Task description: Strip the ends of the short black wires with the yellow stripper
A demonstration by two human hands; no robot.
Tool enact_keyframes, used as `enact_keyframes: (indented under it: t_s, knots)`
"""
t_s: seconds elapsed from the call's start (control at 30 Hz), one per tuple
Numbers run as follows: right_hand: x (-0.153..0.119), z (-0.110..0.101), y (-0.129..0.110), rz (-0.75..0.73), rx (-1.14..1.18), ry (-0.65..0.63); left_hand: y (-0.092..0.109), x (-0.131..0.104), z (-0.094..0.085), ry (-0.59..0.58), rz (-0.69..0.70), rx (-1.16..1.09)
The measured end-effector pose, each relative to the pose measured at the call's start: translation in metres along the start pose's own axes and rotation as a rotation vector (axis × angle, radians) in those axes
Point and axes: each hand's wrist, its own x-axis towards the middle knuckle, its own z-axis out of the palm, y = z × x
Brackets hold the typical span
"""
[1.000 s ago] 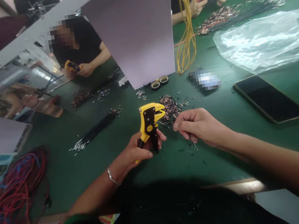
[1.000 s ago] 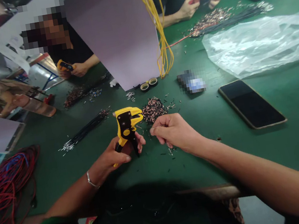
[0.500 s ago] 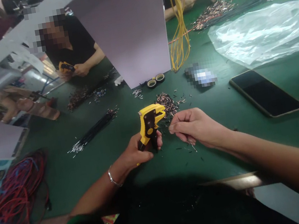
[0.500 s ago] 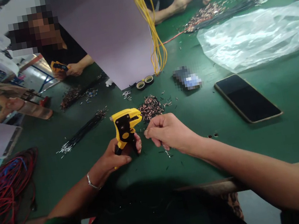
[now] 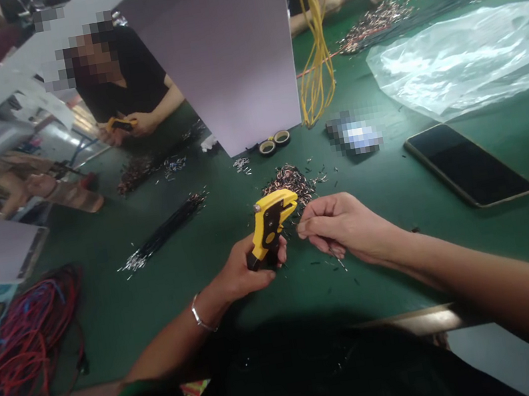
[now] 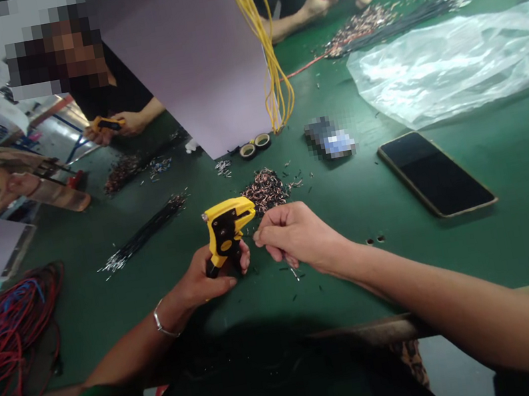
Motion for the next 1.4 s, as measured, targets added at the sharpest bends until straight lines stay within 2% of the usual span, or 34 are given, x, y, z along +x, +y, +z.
enact_keyframes:
  t_s: [0.23, 0.4, 0.7, 0.9, 1.1, 1.27, 1.4]
  knots:
    - [0.000, 0.000, 0.000, 0.004, 0.010, -0.008, 0.001, -0.001, 0.002, 0.036, -0.031, 0.034]
    - [-0.001, 0.002, -0.003, 0.024, 0.004, -0.003, 0.003, -0.001, 0.005, 0.131, -0.076, 0.090]
    - [-0.002, 0.002, -0.003, 0.013, 0.017, -0.033, 0.001, -0.004, 0.007, 0.271, -0.048, 0.299]
    - [0.000, 0.000, -0.005, -0.019, 0.004, -0.007, -0.001, -0.005, 0.004, 0.206, -0.031, 0.017]
    - [0.002, -0.005, -0.004, -0.039, 0.008, 0.008, 0.002, -0.003, 0.000, 0.154, 0.045, -0.195]
    - [0.005, -0.011, -0.006, -0.079, 0.013, 0.014, -0.001, -0.003, -0.008, 0.143, 0.068, -0.210]
    - [0.006, -0.012, -0.006, -0.081, 0.010, 0.024, 0.001, -0.004, -0.007, 0.133, 0.056, -0.166]
